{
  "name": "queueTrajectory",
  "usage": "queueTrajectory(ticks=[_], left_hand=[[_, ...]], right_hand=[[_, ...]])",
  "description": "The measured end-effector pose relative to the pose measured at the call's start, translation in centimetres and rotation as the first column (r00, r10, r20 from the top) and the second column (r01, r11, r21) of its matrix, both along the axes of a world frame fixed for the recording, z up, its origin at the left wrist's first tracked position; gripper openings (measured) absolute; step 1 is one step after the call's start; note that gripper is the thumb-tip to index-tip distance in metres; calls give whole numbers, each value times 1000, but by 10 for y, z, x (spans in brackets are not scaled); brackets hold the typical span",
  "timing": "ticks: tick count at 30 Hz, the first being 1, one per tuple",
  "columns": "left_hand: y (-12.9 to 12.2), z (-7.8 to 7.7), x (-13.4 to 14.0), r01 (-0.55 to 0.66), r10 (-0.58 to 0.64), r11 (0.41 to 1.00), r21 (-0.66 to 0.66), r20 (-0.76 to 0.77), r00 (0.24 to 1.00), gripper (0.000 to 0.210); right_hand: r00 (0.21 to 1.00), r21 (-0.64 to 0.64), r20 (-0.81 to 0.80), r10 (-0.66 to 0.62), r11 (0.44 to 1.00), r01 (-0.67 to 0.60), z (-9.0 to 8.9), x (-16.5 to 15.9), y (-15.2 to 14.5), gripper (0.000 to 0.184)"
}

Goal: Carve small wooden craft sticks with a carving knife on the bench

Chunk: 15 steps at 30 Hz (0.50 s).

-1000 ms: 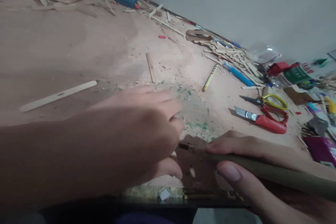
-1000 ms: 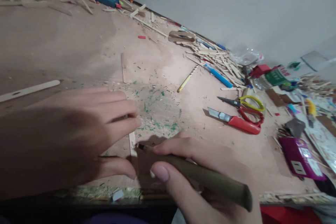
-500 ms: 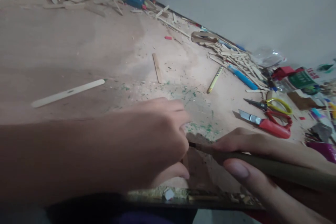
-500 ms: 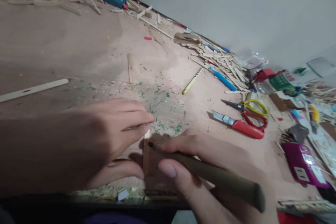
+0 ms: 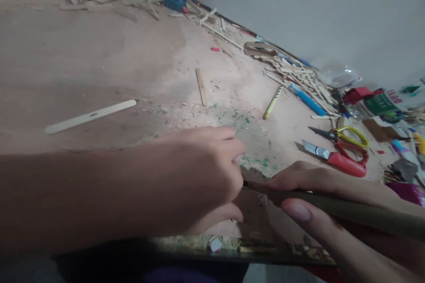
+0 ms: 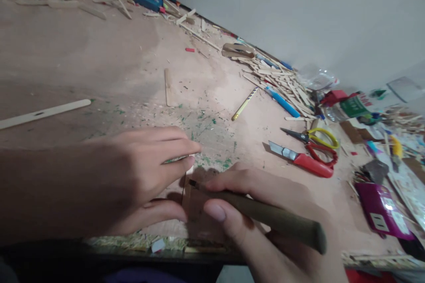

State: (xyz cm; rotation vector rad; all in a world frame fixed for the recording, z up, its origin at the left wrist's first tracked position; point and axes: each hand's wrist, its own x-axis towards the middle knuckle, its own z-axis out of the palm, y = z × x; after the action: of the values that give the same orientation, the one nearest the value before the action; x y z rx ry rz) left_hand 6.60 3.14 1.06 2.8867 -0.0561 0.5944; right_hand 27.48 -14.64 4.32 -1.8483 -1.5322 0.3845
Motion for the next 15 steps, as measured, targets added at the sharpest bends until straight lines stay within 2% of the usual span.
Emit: queueTrajectory(ticks=[3, 9, 15], left_hand=[[1, -5, 1, 2, -2, 1000, -2, 9, 1000, 45], [2, -19, 1, -63, 68, 997, -42, 119, 991, 44], [2, -15, 2, -51, 56, 998, -41, 119, 991, 43]], right_hand=[[1000, 7, 21, 16, 1000, -16, -1, 1, 0, 12], [999, 25, 35, 20, 999, -21, 0, 2, -1, 15], [1000, 31, -16, 19, 999, -19, 2, -2, 2, 9]])
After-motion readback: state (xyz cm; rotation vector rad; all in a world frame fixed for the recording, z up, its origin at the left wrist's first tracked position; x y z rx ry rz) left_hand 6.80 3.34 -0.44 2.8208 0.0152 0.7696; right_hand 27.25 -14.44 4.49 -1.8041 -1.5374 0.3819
